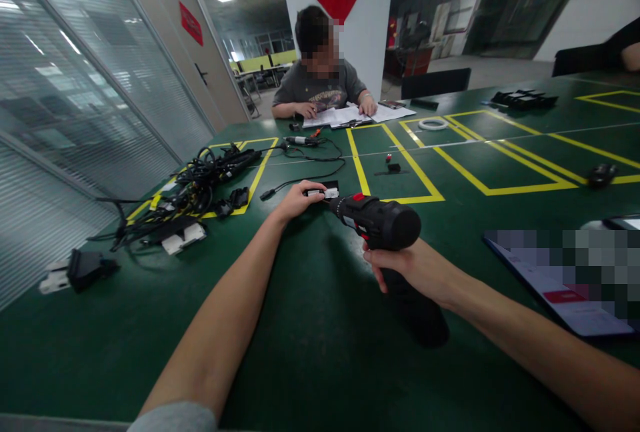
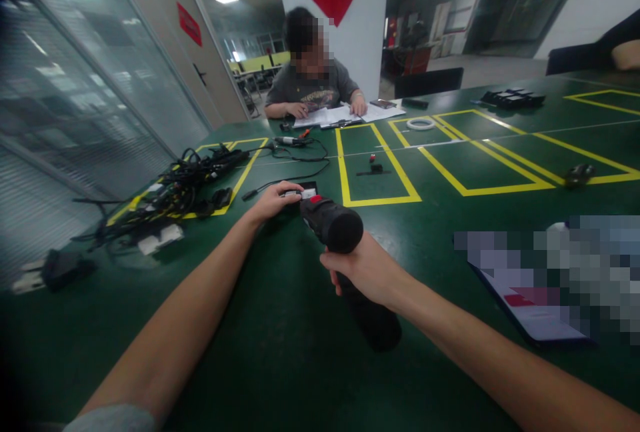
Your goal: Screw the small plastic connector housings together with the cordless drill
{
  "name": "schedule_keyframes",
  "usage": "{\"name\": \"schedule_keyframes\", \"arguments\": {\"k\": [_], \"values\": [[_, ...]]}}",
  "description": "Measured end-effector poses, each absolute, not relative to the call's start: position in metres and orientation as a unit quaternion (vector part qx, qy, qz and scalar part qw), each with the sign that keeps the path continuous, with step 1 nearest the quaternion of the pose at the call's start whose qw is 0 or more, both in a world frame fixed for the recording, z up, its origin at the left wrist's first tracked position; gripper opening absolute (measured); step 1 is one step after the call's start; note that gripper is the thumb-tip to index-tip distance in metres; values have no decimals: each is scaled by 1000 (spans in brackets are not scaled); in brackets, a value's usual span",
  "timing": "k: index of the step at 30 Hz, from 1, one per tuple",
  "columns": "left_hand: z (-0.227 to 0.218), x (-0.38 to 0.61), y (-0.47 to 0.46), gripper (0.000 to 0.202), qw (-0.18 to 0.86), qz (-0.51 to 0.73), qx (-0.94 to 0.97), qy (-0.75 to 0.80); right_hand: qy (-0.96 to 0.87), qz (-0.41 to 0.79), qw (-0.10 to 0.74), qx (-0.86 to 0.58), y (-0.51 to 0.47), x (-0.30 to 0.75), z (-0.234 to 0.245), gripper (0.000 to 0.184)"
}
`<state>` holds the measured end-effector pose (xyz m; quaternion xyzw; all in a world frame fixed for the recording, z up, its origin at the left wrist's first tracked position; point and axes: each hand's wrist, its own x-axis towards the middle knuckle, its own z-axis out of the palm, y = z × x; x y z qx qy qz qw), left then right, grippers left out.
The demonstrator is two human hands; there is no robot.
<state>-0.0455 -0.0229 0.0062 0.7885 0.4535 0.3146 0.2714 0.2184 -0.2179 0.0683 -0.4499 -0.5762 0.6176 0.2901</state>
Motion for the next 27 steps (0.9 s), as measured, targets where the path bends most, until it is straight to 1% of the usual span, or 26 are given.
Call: {"name": "schedule_keyframes", "arguments": {"k": [3, 7, 9, 12, 15, 17, 19, 21, 23, 25, 27], "values": [[6, -45, -23, 40, 262, 311, 791, 457, -600, 592, 266, -469, -223, 218, 73, 15], [5, -44, -25, 39, 249, 307, 796, 459, -642, 526, 195, -523, -238, 212, 81, 16], [3, -43, -27, 40, 243, 310, 797, 458, -681, 473, 171, -532, -246, 207, 82, 21], [1, -39, -31, 37, 228, 323, 797, 458, -741, 367, 97, -555, -258, 198, 77, 26], [0, -36, -35, 31, 207, 338, 799, 453, -773, 278, 31, -569, -265, 192, 68, 38], [0, -35, -38, 29, 191, 349, 799, 451, -785, 244, 14, -569, -269, 190, 62, 44], [0, -36, -40, 28, 156, 357, 804, 449, -797, 217, 16, -563, -271, 188, 58, 50], [0, -37, -42, 30, 98, 363, 816, 439, -813, 177, 39, -553, -272, 189, 59, 52], [-1, -38, -44, 36, 43, 362, 829, 425, -834, 124, 107, -527, -276, 194, 69, 52], [-2, -39, -43, 42, 12, 352, 840, 413, -855, 81, 237, -454, -284, 206, 82, 52], [-3, -39, -42, 46, -5, 332, 853, 403, -860, 60, 363, -353, -298, 225, 90, 54]]}}
